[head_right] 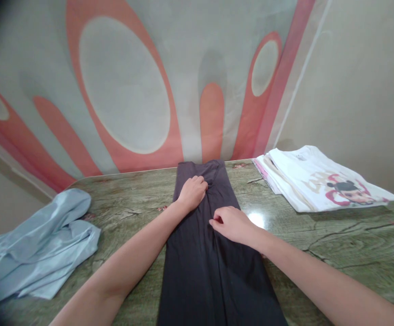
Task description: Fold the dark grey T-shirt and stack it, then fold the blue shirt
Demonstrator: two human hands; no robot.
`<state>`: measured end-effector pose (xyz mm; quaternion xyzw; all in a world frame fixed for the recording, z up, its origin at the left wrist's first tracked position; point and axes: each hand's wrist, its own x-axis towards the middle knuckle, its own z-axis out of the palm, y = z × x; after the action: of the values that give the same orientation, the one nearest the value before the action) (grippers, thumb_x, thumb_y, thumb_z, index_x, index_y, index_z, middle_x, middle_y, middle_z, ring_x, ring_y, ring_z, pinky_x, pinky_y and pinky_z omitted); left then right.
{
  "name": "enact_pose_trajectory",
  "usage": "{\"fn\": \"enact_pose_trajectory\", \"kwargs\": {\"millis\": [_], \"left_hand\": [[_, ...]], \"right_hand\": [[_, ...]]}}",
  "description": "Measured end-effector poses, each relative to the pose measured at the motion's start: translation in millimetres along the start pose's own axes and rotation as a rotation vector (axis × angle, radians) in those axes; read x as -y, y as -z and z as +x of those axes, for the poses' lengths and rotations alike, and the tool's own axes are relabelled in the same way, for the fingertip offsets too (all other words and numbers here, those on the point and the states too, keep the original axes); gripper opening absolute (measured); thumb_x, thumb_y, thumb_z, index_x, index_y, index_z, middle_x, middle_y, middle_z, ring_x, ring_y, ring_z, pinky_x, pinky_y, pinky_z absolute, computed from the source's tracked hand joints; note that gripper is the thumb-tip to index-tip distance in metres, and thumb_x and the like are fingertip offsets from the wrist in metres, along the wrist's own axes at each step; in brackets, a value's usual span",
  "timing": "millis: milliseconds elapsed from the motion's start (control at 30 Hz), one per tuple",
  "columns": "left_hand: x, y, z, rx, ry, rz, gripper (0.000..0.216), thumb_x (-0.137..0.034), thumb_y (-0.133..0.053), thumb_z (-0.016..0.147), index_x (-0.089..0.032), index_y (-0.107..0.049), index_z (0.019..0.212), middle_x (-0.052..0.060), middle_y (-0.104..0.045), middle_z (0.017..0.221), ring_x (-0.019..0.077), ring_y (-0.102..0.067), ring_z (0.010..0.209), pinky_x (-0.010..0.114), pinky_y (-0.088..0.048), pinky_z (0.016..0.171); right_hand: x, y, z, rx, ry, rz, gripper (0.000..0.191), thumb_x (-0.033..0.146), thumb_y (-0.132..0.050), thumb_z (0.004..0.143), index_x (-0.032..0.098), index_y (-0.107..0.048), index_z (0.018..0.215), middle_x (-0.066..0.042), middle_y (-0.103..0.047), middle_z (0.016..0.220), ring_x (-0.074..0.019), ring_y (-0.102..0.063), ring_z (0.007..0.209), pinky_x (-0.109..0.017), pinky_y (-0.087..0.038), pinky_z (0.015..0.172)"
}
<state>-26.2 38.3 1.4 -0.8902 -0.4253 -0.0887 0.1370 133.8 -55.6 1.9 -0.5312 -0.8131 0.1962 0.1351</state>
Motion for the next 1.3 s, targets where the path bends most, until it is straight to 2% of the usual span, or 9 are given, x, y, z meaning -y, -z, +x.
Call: {"fn": "enact_pose_trajectory", "kwargs": {"millis": [100, 200, 267, 367, 533, 700, 867, 967, 1300], "left_hand": [[-3, 0, -4, 0.003, 0.011, -0.054, 0.021, -0.022, -0.039, 0.089, -0.016, -0.055, 0.102, 0.010, -0.052, 0.111, 0.0217, -0.047, 0.103, 0.034, -0.038, 0.083], [-7, -5, -11, 0.049, -0.057, -0.123, 0.039, -0.033, -0.034, 0.091, -0.016, -0.039, 0.127, 0.010, -0.037, 0.136, 0.0218, -0.033, 0.124, 0.035, -0.030, 0.097], [-10, -10, -15, 0.143, -0.110, -0.158, 0.049, -0.040, -0.026, 0.093, -0.016, -0.027, 0.136, 0.009, -0.024, 0.144, 0.0222, -0.020, 0.132, 0.038, -0.023, 0.102], [-11, -12, -20, 0.257, -0.147, -0.202, 0.055, -0.045, -0.018, 0.093, -0.015, -0.022, 0.139, 0.008, -0.017, 0.147, 0.0222, -0.013, 0.135, 0.040, -0.017, 0.105], [-8, 4, -42, 0.297, -0.212, -0.311, 0.055, -0.044, -0.014, 0.094, -0.016, -0.015, 0.141, 0.008, -0.013, 0.148, 0.0186, -0.010, 0.135, 0.036, -0.015, 0.107], [2, 21, -86, 0.232, -0.065, -0.266, 0.062, -0.052, -0.016, 0.092, -0.017, -0.008, 0.142, 0.008, -0.006, 0.148, 0.0197, -0.006, 0.136, 0.038, -0.013, 0.108], [7, 31, -115, 0.314, -0.026, -0.235, 0.065, -0.056, -0.015, 0.090, -0.016, -0.016, 0.141, 0.009, -0.010, 0.148, 0.0209, -0.008, 0.136, 0.040, -0.011, 0.108], [3, 37, -124, 0.315, -0.021, -0.235, 0.067, -0.057, -0.016, 0.089, -0.015, -0.017, 0.141, 0.010, -0.011, 0.148, 0.0217, -0.008, 0.136, 0.041, -0.011, 0.108], [-24, 69, -174, 0.356, 0.048, -0.304, 0.064, -0.056, -0.022, 0.089, -0.020, -0.017, 0.142, 0.007, -0.007, 0.148, 0.0243, -0.004, 0.136, 0.044, -0.010, 0.109]], "right_hand": [[-7, 4, 3, -0.029, 0.055, 0.015, 0.027, 0.034, -0.043, 0.083, 0.019, -0.061, 0.069, -0.001, -0.062, 0.065, -0.0145, -0.055, 0.059, -0.025, -0.039, 0.056], [-22, 0, 9, -0.213, 0.089, -0.046, 0.025, 0.028, -0.042, 0.084, 0.017, -0.062, 0.093, -0.008, -0.064, 0.095, -0.0185, -0.059, 0.086, -0.030, -0.043, 0.078], [-33, -8, 14, -0.290, 0.103, -0.138, 0.038, 0.031, -0.040, 0.085, 0.014, -0.054, 0.116, -0.012, -0.053, 0.122, -0.0225, -0.048, 0.112, -0.036, -0.036, 0.095], [-48, -23, 20, -0.227, 0.083, -0.237, 0.054, 0.042, -0.031, 0.089, 0.014, -0.036, 0.134, -0.011, -0.033, 0.141, -0.0241, -0.028, 0.130, -0.043, -0.024, 0.105], [-53, -32, 21, -0.122, 0.052, -0.303, 0.064, 0.053, -0.020, 0.089, 0.013, -0.028, 0.139, -0.009, -0.024, 0.145, -0.0220, -0.020, 0.133, -0.043, -0.017, 0.108], [-44, -24, 16, -0.174, 0.033, -0.331, 0.063, 0.053, -0.019, 0.090, 0.015, -0.028, 0.139, -0.007, -0.020, 0.147, -0.0232, -0.015, 0.134, -0.045, -0.014, 0.108], [-27, -19, 10, -0.118, 0.241, -0.309, 0.058, 0.050, -0.023, 0.090, 0.023, -0.018, 0.142, -0.002, -0.016, 0.148, -0.0203, -0.014, 0.135, -0.043, -0.013, 0.109], [-18, -21, 3, -0.007, 0.309, -0.275, 0.059, 0.052, -0.025, 0.090, 0.024, -0.018, 0.142, -0.003, -0.022, 0.146, -0.0202, -0.018, 0.134, -0.044, -0.016, 0.109], [9, -32, -42, 0.062, 0.296, -0.235, 0.060, 0.053, -0.026, 0.089, 0.028, -0.012, 0.142, -0.001, -0.014, 0.148, -0.0227, -0.014, 0.135, -0.050, -0.013, 0.108]]}}
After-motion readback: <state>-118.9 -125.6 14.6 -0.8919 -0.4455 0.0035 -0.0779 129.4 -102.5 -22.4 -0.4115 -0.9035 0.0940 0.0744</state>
